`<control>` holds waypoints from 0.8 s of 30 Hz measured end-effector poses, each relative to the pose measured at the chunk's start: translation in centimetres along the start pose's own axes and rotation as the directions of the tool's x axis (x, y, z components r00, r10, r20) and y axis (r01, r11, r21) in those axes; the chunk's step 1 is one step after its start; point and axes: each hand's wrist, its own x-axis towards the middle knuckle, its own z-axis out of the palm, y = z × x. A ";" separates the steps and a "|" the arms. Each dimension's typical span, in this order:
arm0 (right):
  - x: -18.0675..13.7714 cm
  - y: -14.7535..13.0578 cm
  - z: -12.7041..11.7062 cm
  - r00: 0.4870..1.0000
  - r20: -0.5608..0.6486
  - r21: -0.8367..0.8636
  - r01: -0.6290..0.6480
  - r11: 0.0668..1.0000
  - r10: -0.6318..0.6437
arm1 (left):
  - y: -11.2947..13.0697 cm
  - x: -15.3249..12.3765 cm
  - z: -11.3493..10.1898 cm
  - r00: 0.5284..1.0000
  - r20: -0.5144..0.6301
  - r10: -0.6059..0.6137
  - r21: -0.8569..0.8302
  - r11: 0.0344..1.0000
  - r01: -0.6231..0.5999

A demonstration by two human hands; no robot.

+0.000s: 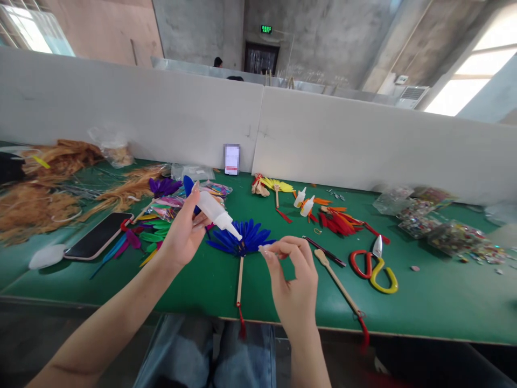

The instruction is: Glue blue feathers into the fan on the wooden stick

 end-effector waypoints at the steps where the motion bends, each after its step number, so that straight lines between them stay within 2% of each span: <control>1: 0.0 -0.1 0.1 1.000 0.007 0.003 0.017 1.000 -0.017 | 0.0 0.0 0.0 1.000 -0.002 -0.004 0.004 1.000 0.004; 6: 0.8 -1.1 0.9 0.989 0.023 -0.063 0.144 0.988 -0.143 | 0.0 -0.4 0.0 1.000 0.003 -0.015 0.022 1.000 0.015; 13: 1.7 -2.0 2.2 0.949 -0.003 -0.241 0.305 0.921 -0.315 | -0.2 -0.7 0.4 0.996 0.087 0.009 0.024 1.000 -0.011; 19: 2.0 -1.8 2.4 0.928 0.035 -0.340 0.361 0.868 -0.372 | -0.2 -0.6 0.3 0.996 0.086 0.021 0.024 0.999 -0.023; 24: 2.3 -1.4 2.3 0.930 0.068 -0.344 0.363 0.866 -0.362 | -0.4 -0.4 0.1 0.998 0.055 0.010 0.051 0.999 -0.013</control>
